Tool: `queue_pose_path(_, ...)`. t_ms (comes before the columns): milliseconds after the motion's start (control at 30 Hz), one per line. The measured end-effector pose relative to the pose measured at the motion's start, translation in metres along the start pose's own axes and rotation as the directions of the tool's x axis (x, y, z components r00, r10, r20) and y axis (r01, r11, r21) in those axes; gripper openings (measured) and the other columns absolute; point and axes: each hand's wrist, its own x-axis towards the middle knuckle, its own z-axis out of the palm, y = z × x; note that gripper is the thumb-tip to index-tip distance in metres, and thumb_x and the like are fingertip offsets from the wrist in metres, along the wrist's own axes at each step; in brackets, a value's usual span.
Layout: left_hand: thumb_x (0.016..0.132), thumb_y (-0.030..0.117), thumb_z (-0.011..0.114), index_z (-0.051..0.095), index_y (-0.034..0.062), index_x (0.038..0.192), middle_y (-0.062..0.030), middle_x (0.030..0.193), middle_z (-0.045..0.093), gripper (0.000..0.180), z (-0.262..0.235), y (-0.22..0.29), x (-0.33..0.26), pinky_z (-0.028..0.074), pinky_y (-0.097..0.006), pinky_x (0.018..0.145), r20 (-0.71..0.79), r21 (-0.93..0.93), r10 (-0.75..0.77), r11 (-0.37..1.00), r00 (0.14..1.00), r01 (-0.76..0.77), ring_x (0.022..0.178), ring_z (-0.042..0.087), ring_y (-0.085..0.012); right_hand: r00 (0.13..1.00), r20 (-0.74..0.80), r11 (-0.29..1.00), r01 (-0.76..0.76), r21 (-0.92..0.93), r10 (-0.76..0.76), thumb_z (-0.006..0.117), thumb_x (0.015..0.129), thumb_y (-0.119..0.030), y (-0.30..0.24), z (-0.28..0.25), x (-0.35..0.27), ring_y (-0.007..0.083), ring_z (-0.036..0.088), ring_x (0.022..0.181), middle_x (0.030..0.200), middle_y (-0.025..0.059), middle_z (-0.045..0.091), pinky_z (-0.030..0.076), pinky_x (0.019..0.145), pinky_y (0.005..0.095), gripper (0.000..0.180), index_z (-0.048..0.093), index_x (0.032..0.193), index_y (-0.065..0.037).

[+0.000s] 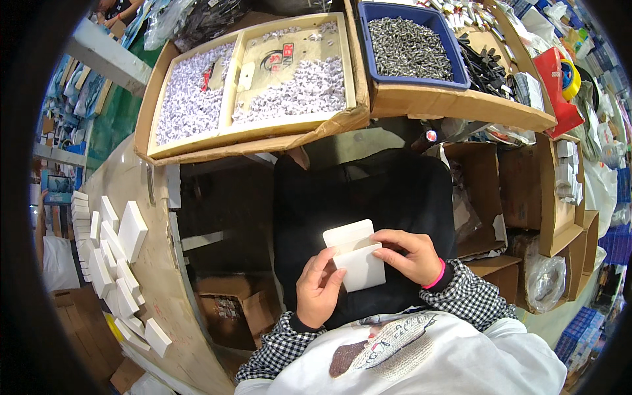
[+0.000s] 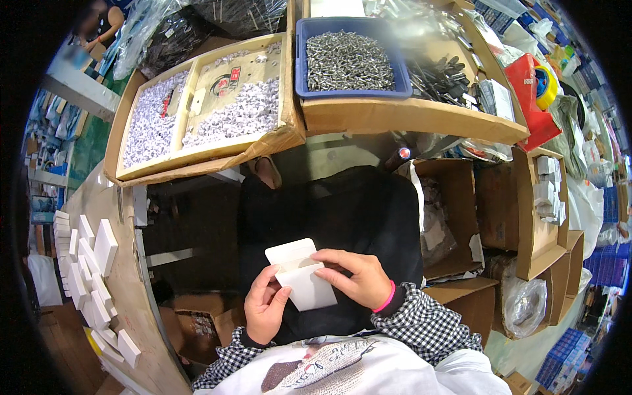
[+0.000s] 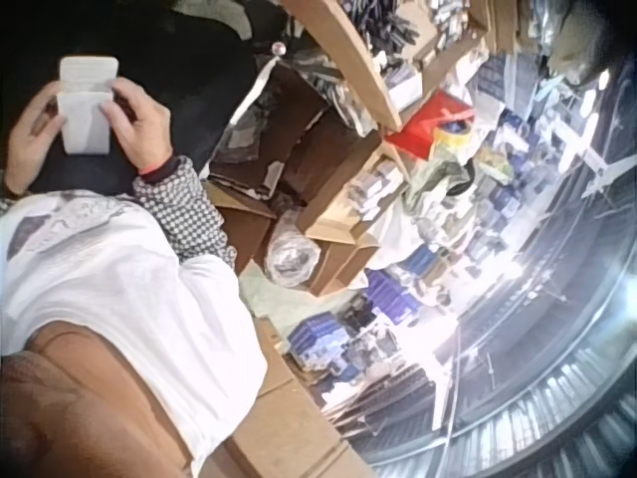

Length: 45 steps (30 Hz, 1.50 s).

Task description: The person repeatedly picks small black components and white foam pieces from trays, places them into small white boxes, and seals the boxes with tape. The process is continuous and repetitive throughout the clip.

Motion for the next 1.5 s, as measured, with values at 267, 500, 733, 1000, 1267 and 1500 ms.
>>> queue_pose_path(267, 0.089, -0.001, 0.057, 0.049, -0.0004, 0.112, -0.0119, 0.106, 0.06, 0.025, -0.001, 0.019, 0.01, 0.046, -0.026, 0.083, 0.048, -0.129, -0.024, 0.991, 0.999, 0.03, 0.095, 0.058, -0.0145, 0.989, 0.148, 0.874, -0.063, 0.483, -0.011, 0.068, 0.081, -0.003, 0.005, -0.01, 0.017, 0.0127, 0.061, 0.089, 0.102, 0.0082, 0.062, 0.05, 0.077, 0.0246, 0.014, 0.061, 0.093, 0.001)
queue_pose_path(500, 0.09, 0.002, 0.056, 0.05, 0.0007, 0.106, -0.0131, 0.103, 0.062, 0.017, -0.001, 0.019, 0.02, 0.048, -0.024, 0.078, 0.09, -0.217, -0.127, 0.966, 0.988, 0.144, 0.091, 0.06, -0.0121, 0.957, 0.245, 0.822, -0.264, 0.504, 0.157, 0.067, 0.082, -0.002, 0.004, -0.012, 0.02, 0.0114, 0.059, 0.093, 0.103, 0.0077, 0.062, 0.049, 0.082, 0.0242, 0.044, 0.05, 0.123, 0.0)
queue_pose_path(733, 0.09, 0.001, 0.054, 0.042, -0.0027, 0.123, -0.0161, 0.115, 0.057, 0.035, -0.008, 0.028, 0.031, 0.047, -0.029, 0.088, 0.233, -0.361, -0.257, 0.873, 0.938, 0.329, 0.104, 0.057, -0.0173, 0.971, 0.218, 0.923, -0.171, 0.345, 0.098, 0.068, 0.081, -0.004, -0.001, -0.017, 0.018, 0.0141, 0.06, 0.094, 0.105, 0.0091, 0.062, 0.05, 0.083, 0.0263, 0.046, 0.05, 0.124, 0.0)
queue_pose_path(1000, 0.089, 0.0, 0.055, 0.051, 0.0025, 0.115, -0.0084, 0.108, 0.057, 0.027, -0.004, 0.018, 0.026, 0.046, -0.024, 0.084, 0.18, -0.314, -0.161, 0.925, 0.97, 0.212, 0.097, 0.056, -0.0134, 0.968, 0.188, 0.986, 0.168, 0.022, -0.169, 0.069, 0.08, -0.007, -0.008, -0.021, 0.017, 0.0185, 0.063, 0.088, 0.097, 0.0106, 0.065, 0.051, 0.077, 0.0281, 0.024, 0.063, 0.103, 0.0)
queue_pose_path(1267, 0.085, 0.0, 0.062, 0.06, 0.0033, 0.106, -0.0115, 0.112, 0.057, 0.022, 0.001, 0.032, 0.018, 0.051, -0.026, 0.08, 0.262, -0.337, -0.058, 0.93, 0.963, 0.148, 0.099, 0.058, -0.0169, 0.909, 0.383, 0.987, 0.142, 0.082, -0.162, 0.07, 0.08, -0.013, -0.023, -0.041, 0.025, 0.0204, 0.063, 0.084, 0.095, 0.0111, 0.065, 0.05, 0.074, 0.029, 0.019, 0.066, 0.096, -0.003)
queue_pose_path(1500, 0.085, 0.001, 0.063, 0.049, 0.0027, 0.116, -0.0136, 0.109, 0.059, 0.035, 0.012, 0.041, 0.022, 0.049, -0.027, 0.083, 0.24, -0.227, -0.168, 0.948, 0.956, 0.223, 0.097, 0.06, -0.0166, 0.865, 0.485, 0.875, 0.33, -0.356, -0.129, 0.072, 0.074, -0.015, -0.046, -0.039, 0.027, 0.022, 0.055, 0.066, 0.083, 0.0063, 0.067, 0.048, 0.063, 0.0309, 0.034, 0.065, 0.107, -0.009)
